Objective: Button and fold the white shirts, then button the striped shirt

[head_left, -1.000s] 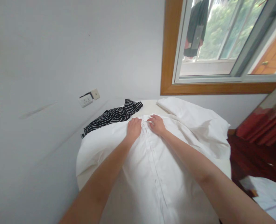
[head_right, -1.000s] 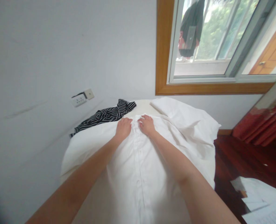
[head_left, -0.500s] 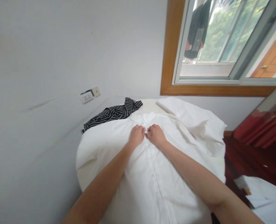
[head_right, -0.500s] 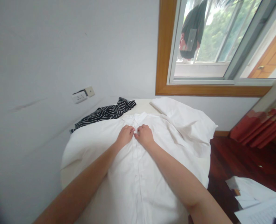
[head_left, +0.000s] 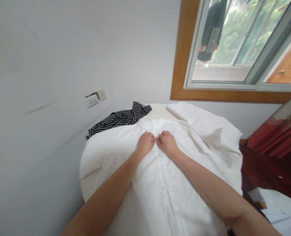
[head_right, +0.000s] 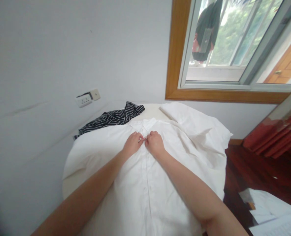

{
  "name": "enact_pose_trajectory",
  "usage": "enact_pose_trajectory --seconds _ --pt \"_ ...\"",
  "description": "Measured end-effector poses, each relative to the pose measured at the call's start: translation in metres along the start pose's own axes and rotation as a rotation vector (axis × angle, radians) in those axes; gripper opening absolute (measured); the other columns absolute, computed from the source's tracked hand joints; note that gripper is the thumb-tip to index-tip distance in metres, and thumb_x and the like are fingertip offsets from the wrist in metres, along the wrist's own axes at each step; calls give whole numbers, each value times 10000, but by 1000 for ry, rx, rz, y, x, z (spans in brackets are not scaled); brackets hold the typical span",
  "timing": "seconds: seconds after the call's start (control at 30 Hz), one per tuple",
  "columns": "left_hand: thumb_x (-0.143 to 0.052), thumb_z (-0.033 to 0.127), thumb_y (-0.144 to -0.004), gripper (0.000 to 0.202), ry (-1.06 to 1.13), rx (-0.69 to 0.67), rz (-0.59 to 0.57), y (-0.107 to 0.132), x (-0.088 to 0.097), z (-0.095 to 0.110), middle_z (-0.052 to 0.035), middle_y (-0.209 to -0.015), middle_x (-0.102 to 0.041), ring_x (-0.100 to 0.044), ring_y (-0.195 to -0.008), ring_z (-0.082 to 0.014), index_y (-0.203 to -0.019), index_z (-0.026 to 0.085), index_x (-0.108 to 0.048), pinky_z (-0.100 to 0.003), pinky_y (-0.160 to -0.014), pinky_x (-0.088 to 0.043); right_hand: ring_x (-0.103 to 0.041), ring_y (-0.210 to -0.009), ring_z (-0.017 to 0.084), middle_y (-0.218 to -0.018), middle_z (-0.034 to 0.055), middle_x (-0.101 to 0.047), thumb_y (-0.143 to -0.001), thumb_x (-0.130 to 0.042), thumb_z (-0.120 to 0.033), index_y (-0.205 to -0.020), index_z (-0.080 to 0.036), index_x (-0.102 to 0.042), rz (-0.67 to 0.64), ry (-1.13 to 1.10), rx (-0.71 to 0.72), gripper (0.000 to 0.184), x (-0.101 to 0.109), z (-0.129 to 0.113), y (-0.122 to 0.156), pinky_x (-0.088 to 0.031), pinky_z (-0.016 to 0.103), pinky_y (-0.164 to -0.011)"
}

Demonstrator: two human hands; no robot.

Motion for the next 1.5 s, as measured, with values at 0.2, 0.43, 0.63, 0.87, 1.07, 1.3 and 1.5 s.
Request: enact_pose_trajectory --seconds 0.2,0.43,0.63,0.87,1.07,1.3,1.5 --pt "-518 278 -884 153 -60 90 -38 2 3 4 -75 -975 -616 -599 -943 -197 -943 175 -615 -283 -809 -439 -564 -700 142 -759 51 -650 -767 -553 -186 -745 -140 -712 101 -404 -156 167 0 13 -11 -410 236 -693" --pt "-429 310 -922 219 -155 78 -78 4 6 7 -84 -979 -635 -613 -922 -209 -944 175 -600 -289 -749 -442 -577 -658 142 -703 17 -676 -738 -535 -264 -737 -148 -709 115 -748 -267 209 -24 22 -10 -425 226 -639" --pt "-432 323 -920 236 -36 102 -98 2 7 0 -67 -931 -685 -630 -873 -200 -898 199 -632 -286 -718 -434 -525 -592 127 -630 6 -635 -729 -538 -305 -725 -141 -701 41 -766 -227 231 -30 25 -11 -391 224 -585" --pt "-522 389 -873 262 246 269 -159 -4 9 -15 -48 -852 -723 -637 -780 -166 -832 190 -688 -242 -641 -408 -498 -567 116 -608 1 -607 -739 -539 -303 -784 -129 -716 0 -771 -175 253 -27 23 -10 -361 212 -550" --pt "-453 372 -905 304 170 234 -155 -2 8 -12 -56 -846 -717 -634 -771 -172 -829 191 -685 -251 -633 -398 -502 -577 114 -642 5 -606 -734 -531 -286 -786 -128 -713 69 -759 -174 246 -24 23 -10 -371 217 -567" --pt "-436 312 -912 275 71 192 -130 -2 3 -9 -76 -916 -713 -634 -854 -185 -898 193 -684 -268 -723 -426 -515 -610 114 -692 16 -614 -745 -555 -273 -811 -138 -720 93 -705 -111 223 -21 20 -9 -396 217 -600" --pt "-459 279 -899 276 48 150 -73 -6 2 -12 -78 -922 -705 -601 -961 -200 -829 184 -708 -310 -880 -409 -531 -618 120 -689 20 -628 -764 -557 -266 -836 -137 -734 43 -652 -93 231 -24 18 -7 -390 216 -599"
Point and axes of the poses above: each hand's wrist, its own y-axis away from the middle knuckle, its own x-axis out of the back of the hand, z = x × y, the point moved 4 cm from there along -y, towards the middle knuckle
